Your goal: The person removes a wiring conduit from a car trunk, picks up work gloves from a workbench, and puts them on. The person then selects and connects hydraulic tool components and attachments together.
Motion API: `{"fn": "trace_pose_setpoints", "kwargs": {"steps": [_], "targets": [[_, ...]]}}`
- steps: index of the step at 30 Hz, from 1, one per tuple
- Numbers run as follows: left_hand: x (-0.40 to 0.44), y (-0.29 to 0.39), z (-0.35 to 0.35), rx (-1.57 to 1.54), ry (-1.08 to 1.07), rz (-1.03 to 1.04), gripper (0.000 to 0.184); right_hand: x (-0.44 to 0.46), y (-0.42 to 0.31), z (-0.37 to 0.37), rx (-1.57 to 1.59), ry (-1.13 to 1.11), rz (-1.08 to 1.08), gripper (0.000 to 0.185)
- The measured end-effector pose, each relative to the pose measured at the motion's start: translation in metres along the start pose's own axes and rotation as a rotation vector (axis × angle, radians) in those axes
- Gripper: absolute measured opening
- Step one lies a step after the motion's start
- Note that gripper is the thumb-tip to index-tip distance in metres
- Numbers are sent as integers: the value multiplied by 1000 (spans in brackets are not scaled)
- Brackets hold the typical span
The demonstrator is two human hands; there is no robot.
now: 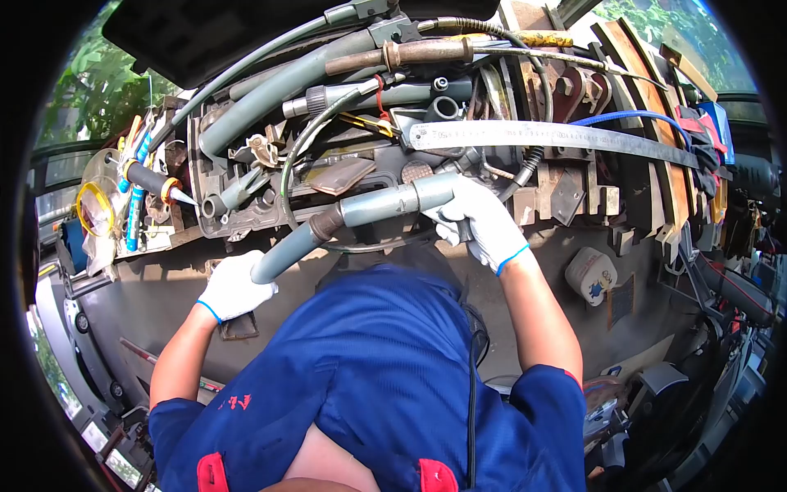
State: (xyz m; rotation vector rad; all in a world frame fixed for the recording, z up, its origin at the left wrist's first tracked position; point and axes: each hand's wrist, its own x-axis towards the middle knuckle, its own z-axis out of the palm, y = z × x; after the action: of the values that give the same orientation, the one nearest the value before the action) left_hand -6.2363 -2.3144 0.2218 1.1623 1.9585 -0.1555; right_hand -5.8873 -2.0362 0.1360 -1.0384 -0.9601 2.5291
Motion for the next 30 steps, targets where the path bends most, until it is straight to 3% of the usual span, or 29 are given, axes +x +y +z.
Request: {"fn": "trace_pose_setpoints", "kwargs": {"steps": [3, 6, 7, 14, 19, 23, 27, 30], "targets": [[8, 3, -9, 17, -24, 49, 40, -4, -1, 4, -30, 53, -50, 59], [15, 7, -15, 91, -43, 87, 38, -11, -10, 1, -42, -29, -127, 53], [17, 8, -16, 125, -48, 93, 38, -15, -14, 2, -104, 26, -87, 62], [24, 21, -21, 184, -44, 152, 38, -26, -21, 0, -262, 74, -104, 80], [24, 23, -21, 249, -29, 152, 36, -26, -5, 3, -299, 123, -188, 67], [17, 27, -23, 293, -12, 140, 35, -29, -6, -4, -212, 27, -7, 52], [17, 26, -20, 339, 66, 128, 31, -25, 3, -6, -253, -16, 18, 47], [19, 30, -18, 380, 115, 114, 26, -25, 6, -3, -179, -84, 160, 47]]}}
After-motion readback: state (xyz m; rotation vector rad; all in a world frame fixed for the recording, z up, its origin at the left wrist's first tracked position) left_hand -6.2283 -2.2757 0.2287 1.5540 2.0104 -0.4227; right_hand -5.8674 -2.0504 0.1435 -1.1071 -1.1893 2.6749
